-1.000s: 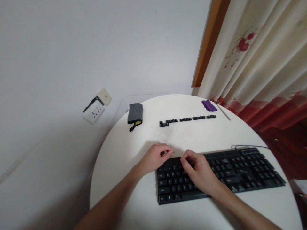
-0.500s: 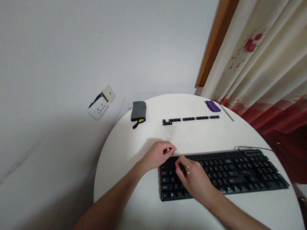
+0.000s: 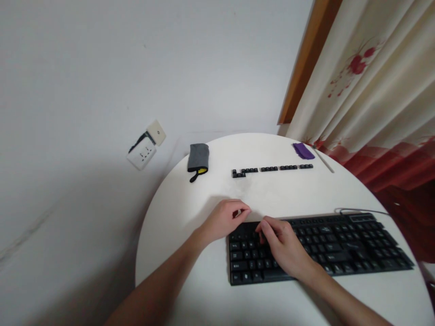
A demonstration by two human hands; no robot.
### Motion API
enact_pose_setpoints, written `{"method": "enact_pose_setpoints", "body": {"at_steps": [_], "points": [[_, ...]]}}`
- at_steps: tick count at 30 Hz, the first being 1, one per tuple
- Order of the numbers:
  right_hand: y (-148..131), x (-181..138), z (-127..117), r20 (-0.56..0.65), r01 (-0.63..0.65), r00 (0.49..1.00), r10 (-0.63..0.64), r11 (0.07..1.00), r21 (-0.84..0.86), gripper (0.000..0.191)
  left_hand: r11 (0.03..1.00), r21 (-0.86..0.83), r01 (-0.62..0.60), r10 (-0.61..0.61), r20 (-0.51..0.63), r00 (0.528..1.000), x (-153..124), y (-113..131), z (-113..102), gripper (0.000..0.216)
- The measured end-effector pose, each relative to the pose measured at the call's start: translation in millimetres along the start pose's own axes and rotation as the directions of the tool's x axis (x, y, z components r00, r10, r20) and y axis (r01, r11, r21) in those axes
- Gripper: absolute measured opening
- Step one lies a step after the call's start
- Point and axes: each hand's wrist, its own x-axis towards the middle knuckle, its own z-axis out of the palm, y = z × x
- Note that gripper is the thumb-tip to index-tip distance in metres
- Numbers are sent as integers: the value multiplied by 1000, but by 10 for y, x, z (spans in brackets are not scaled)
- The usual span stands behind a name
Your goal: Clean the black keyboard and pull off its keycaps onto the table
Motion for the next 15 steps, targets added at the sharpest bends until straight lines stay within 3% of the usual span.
{"method": "enact_pose_setpoints", "body": {"at_steps": [7,15], "points": [[162,73,-1,2,-120,992,126,937,327,39,999,-25,23,-23,3,1000,-4,-38,18,23],[79,75,-79,-215,102,977,-12,905,412,32,944,-311,114,-124,-12,992,7,-33,-3,31]]}}
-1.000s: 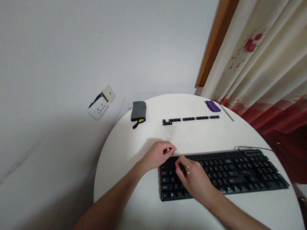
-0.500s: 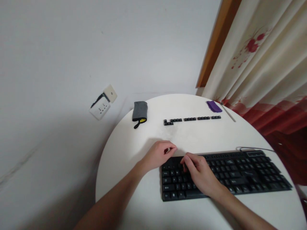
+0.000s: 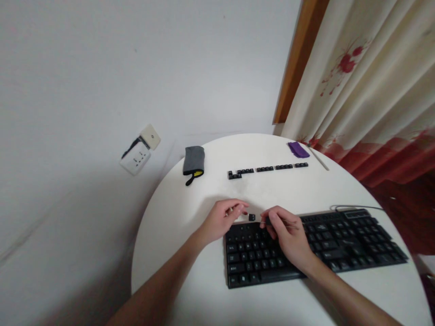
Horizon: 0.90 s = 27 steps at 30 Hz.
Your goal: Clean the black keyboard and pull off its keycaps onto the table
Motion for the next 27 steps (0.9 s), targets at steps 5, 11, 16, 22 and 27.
{"method": "enact_pose_setpoints", "body": {"at_steps": [5,11,16,22,27], "points": [[107,3,-34,27,62,998,-61,998,-25,19,984,-176,35,-34,10,999,7,16,-21,35],[139,16,-32,48,73,996,-70,995,-67,19,948,-299,108,-80,105,991,15,2,0,30],[122,22,-27,59,58,997,-52,992,-116,22,924,-349,155,-115,131,985,19,-48,9,28],[47,23,-2,76,52,996,-42,990,-135,23,894,-395,213,-154,177,972,-2,2,18,24],[34,10,10,112,104,990,-90,986,-128,21,887,-409,215,-141,203,969,-5,58,41,27]]}}
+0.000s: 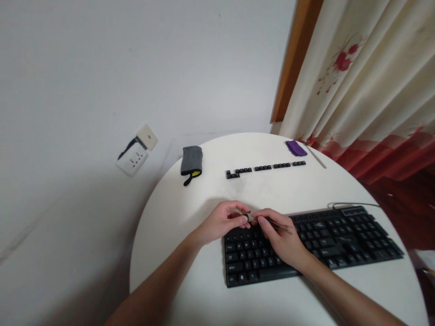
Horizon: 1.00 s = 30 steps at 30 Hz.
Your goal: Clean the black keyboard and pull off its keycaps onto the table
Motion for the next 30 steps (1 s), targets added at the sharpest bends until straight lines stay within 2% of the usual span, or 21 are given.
{"method": "enact_pose_setpoints", "body": {"at_steps": [6,16,22,24,28,30], "points": [[74,-23,1,-74,-24,997,23,1000,-11,18,999,-27,-18,17,-39,999,8,-13,-51,27],[106,-12,8,-97,-47,994,45,999,-13,21,994,14,-107,107,-108,988,35,-82,-2,24],[77,39,-12,-217,-104,969,117,992,73,25,976,189,-105,141,-184,973,44,-68,-22,22],[73,41,-18,-233,-74,969,83,996,50,27,964,243,-111,161,-193,968,45,-53,-35,20],[64,19,-17,-278,85,954,-114,990,-114,38,940,319,-121,190,-196,962,39,-37,-36,20],[62,-5,-15,-270,166,942,-202,975,-151,37,929,343,-143,208,-160,965,31,-30,-28,18]]}}
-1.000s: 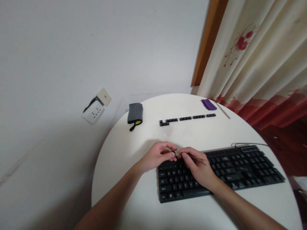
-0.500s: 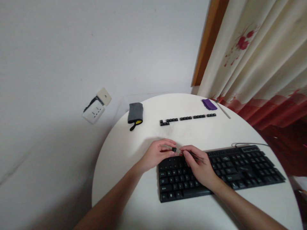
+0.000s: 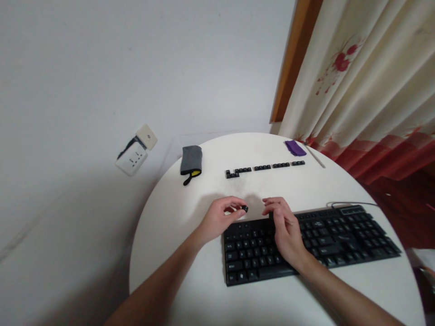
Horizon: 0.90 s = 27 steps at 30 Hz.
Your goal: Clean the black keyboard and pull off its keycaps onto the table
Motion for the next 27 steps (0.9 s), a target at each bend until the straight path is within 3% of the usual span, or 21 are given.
{"method": "enact_pose_setpoints", "body": {"at_steps": [4,10,15,18,22,27], "points": [[-10,-58,-22,112,121,987,-116,992,-36,29,996,-16,-92,93,63,994,-13,25,1,15],[-52,-15,-17,262,171,959,-105,955,-242,15,984,-131,-119,132,95,987,-27,25,-1,18],[-91,25,-11,375,227,918,-130,947,-226,10,966,-199,-166,186,89,978,-36,21,16,12],[-86,17,-11,377,237,915,-145,949,-210,11,955,-254,-152,177,78,981,-41,38,38,14],[-59,9,-2,311,225,936,-163,959,-174,6,947,-320,-38,71,94,993,-56,64,63,17],[-78,-15,18,295,229,938,-180,963,-142,14,937,-344,67,-17,147,989,-74,54,68,27]]}}
